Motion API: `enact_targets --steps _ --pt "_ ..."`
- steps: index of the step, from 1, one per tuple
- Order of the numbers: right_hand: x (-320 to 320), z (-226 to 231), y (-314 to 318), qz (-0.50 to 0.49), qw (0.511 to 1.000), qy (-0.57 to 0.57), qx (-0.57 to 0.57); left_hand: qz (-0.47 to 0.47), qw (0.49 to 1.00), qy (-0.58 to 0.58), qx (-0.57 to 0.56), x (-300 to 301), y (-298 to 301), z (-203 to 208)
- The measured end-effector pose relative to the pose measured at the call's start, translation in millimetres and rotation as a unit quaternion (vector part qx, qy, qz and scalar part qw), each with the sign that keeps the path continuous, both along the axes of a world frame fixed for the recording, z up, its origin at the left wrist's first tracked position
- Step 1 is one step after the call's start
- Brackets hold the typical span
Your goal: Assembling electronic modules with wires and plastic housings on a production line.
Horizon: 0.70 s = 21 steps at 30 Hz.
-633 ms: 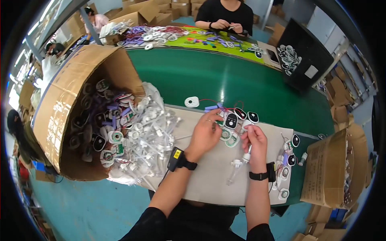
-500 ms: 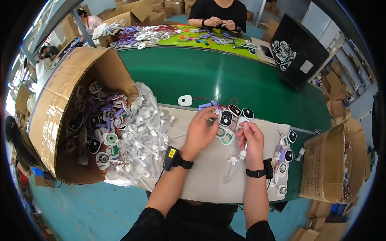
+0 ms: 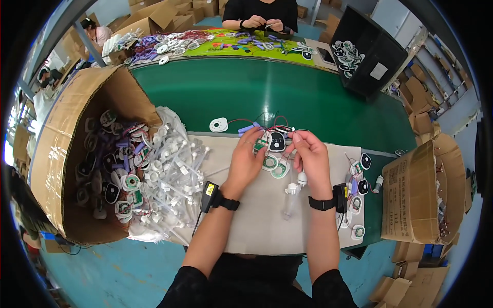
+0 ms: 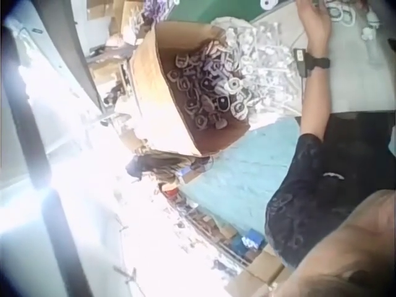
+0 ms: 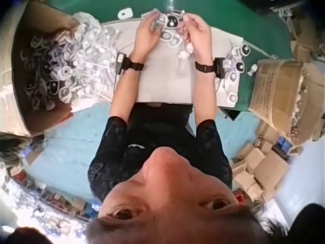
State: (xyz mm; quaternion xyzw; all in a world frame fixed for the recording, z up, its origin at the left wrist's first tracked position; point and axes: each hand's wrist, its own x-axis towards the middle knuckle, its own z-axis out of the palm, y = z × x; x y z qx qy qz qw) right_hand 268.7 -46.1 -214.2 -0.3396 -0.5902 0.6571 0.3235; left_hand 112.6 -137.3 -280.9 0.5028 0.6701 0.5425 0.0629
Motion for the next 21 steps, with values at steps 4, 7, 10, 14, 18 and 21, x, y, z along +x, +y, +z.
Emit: enact_targets --steps 4,7,10,14,18,21 --pt "5.3 -18.7 -1.2 0.011 0.999 0.012 -0.041 0.005 0.999 -0.035 -0.023 0.8 -0.2 5.8" --pt "9.7 -28.0 -2.2 0.082 0.995 -0.036 -0.049 0.002 1.0 0.016 -0.023 -2.8 0.8 2.8" --pt "13.7 -31.3 -1.3 0.143 0.98 -0.123 -0.062 0.004 0.996 0.088 -0.02 -4.1 0.1 4.5" --pt "15.2 -35.1 2.4 0.102 0.985 -0.125 -0.067 0.006 0.994 0.106 -0.006 -4.1 -1.9 10.6" --pt "20.0 -41.4 9.8 0.073 0.988 -0.113 -0.075 -0.031 0.989 0.094 -0.106 -1.4 -7.0 13.0" --pt "27.3 -39.6 12.0 0.041 0.989 -0.13 -0.064 -0.052 0.988 0.132 -0.065 2.7 -9.1 12.3"
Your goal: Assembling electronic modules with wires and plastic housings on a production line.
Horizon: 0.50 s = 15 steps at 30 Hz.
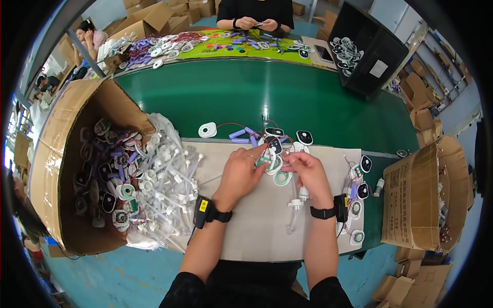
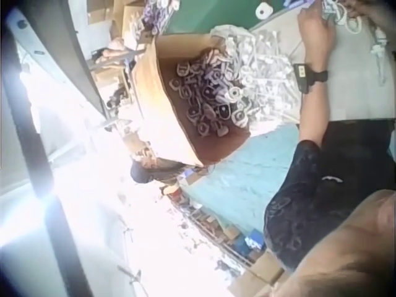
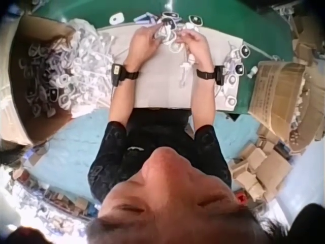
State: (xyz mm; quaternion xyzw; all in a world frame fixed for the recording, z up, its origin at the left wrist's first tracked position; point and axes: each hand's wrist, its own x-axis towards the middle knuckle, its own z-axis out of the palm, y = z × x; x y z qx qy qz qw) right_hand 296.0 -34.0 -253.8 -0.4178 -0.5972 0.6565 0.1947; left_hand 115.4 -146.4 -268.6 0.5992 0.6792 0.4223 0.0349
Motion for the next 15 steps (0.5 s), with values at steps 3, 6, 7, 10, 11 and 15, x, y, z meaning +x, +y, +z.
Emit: enact_targets --steps 3,6,7,10,11,15 --pt "9.0 3.4 7.2 -0.021 1.0 0.002 0.006 -0.018 0.999 -0.035 -0.023 4.0 -2.2 7.3" --pt "17.8 4.4 13.8 -0.063 0.998 0.017 0.024 -0.059 0.997 -0.029 -0.029 6.8 -3.7 5.9" --pt "18.7 4.4 15.0 -0.086 0.995 0.038 0.035 -0.058 0.997 -0.03 -0.03 7.1 -3.9 2.3" --pt "18.9 6.3 17.8 -0.11 0.993 0.042 0.03 -0.145 0.988 -0.048 -0.002 11.6 -0.7 -5.5" --pt "20.1 5.6 18.7 -0.122 0.991 0.051 0.029 -0.146 0.988 -0.05 -0.002 16.2 -0.3 -4.7" --pt "22.0 3.4 21.2 -0.142 0.987 0.066 0.03 -0.224 0.972 -0.07 -0.029 30.0 -7.3 0.3"
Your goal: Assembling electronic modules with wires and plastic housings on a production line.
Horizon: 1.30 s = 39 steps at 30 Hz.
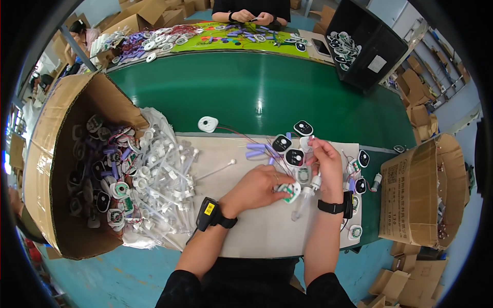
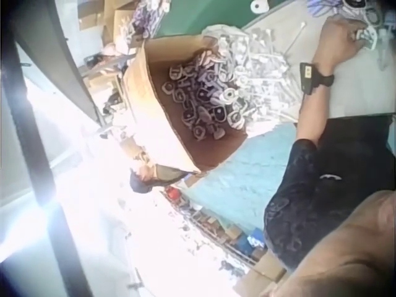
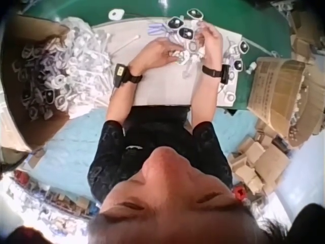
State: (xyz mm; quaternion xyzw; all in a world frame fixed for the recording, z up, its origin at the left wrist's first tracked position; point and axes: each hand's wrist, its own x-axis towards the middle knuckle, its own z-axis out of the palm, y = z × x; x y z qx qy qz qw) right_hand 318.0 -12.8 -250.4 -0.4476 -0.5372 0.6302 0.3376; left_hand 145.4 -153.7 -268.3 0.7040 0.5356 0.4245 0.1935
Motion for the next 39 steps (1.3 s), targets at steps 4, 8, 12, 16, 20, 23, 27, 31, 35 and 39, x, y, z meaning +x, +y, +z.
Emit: enact_targets --steps 4,8,12,16,20,23,27,31,35,39 --pt "6.4 -8.5 8.4 -0.061 0.998 0.009 0.017 -0.092 0.991 -0.018 -0.095 3.2 -7.2 5.1" --pt "14.0 -9.4 7.8 -0.044 0.998 -0.032 -0.008 -0.095 0.983 -0.044 -0.151 -14.0 -12.7 16.0" --pt "17.1 -1.8 1.6 0.045 0.997 -0.06 -0.024 -0.01 0.995 -0.053 -0.084 -35.8 -18.7 18.0" --pt "18.5 12.8 -3.0 0.018 0.997 -0.071 -0.009 0.18 0.974 -0.116 -0.079 -42.5 -19.4 18.2" --pt "16.3 22.3 -6.7 0.022 0.999 0.031 -0.015 0.312 0.934 -0.169 -0.028 -47.0 -14.8 11.6" --pt "0.0 30.5 -26.2 0.14 0.977 0.148 -0.071 0.206 0.865 -0.453 -0.062 -53.1 -15.1 13.4" --pt "-23.3 36.8 -48.7 0.172 0.977 0.114 -0.049 0.084 0.767 -0.636 -0.01 -57.0 -16.3 17.3" --pt "-39.1 35.1 -65.6 0.192 0.976 0.095 -0.03 0.039 0.72 -0.691 0.039 -56.7 -13.9 12.7" --pt "-46.8 29.8 -74.7 0.2 0.976 0.071 0.047 0.003 0.687 -0.722 0.083 -52.4 -11.0 13.9" --pt "-47.8 34.5 -74.2 0.248 0.965 0.081 0.0 -0.032 0.696 -0.712 0.088 -53.4 -8.0 9.9"
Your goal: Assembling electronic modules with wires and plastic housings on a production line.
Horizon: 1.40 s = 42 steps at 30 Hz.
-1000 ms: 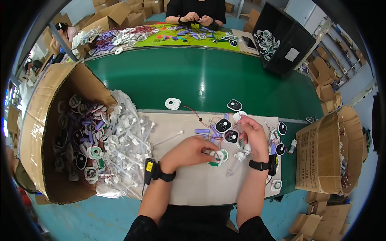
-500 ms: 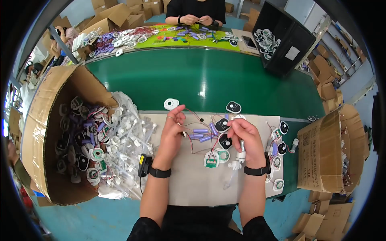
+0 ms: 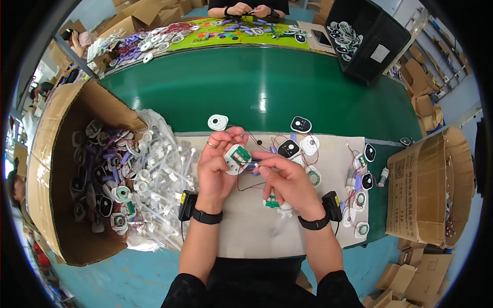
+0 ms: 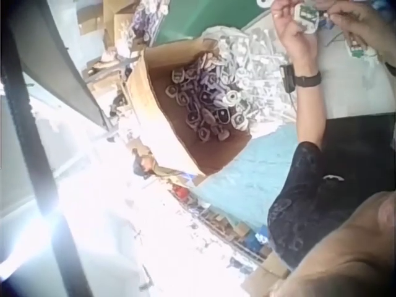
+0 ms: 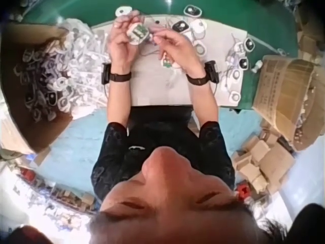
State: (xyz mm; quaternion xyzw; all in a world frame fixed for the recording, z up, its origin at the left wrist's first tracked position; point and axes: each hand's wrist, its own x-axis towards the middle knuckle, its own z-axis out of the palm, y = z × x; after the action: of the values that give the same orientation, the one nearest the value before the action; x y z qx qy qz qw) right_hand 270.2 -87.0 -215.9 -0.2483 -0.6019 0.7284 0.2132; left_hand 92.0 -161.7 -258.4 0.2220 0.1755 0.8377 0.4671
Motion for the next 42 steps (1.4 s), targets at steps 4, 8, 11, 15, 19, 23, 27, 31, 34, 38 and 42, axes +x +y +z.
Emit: enact_targets --steps 4,8,11,15,19,23,27,31,34,38,42 --pt "-2.4 -2.0 -0.7 0.004 0.998 -0.028 -0.061 0.008 0.995 0.09 -0.047 7.2 1.7 11.1" --pt "-0.4 -2.7 4.2 -0.063 0.998 -0.015 -0.021 0.009 0.94 0.278 -0.196 21.7 -2.7 15.8" --pt "3.3 -9.8 1.5 -0.088 0.996 -0.026 0.015 -0.01 0.896 0.378 -0.233 30.3 -5.2 16.1" --pt "-0.2 -14.2 -0.9 -0.111 0.991 -0.067 0.033 0.015 0.802 0.488 -0.343 25.5 -7.7 3.7" --pt "0.3 -9.0 -0.1 -0.054 0.992 -0.114 0.008 0.038 0.881 0.346 -0.32 23.7 -1.9 -1.5" --pt "-1.1 -10.0 1.5 -0.008 0.995 -0.095 0.008 0.045 0.931 0.206 -0.297 18.1 2.1 3.2" --pt "0.1 -8.5 2.8 -0.002 0.993 -0.115 0.011 -0.034 0.96 0.051 -0.275 17.0 2.0 10.3" --pt "-2.8 -15.1 -0.4 -0.032 0.997 -0.068 0.024 -0.057 0.968 0.001 -0.245 21.0 -0.4 12.6" --pt "-5.7 -13.1 -2.3 -0.041 0.995 -0.072 0.053 -0.084 0.976 -0.04 -0.197 23.1 -0.8 10.3" --pt "-9.0 -15.0 -7.1 -0.056 0.99 -0.08 0.105 -0.122 0.976 -0.084 -0.158 16.4 -0.5 14.2" --pt "-5.8 -11.2 -5.0 -0.017 0.985 -0.099 0.14 -0.063 0.977 -0.013 -0.205 15.7 3.1 -1.2"
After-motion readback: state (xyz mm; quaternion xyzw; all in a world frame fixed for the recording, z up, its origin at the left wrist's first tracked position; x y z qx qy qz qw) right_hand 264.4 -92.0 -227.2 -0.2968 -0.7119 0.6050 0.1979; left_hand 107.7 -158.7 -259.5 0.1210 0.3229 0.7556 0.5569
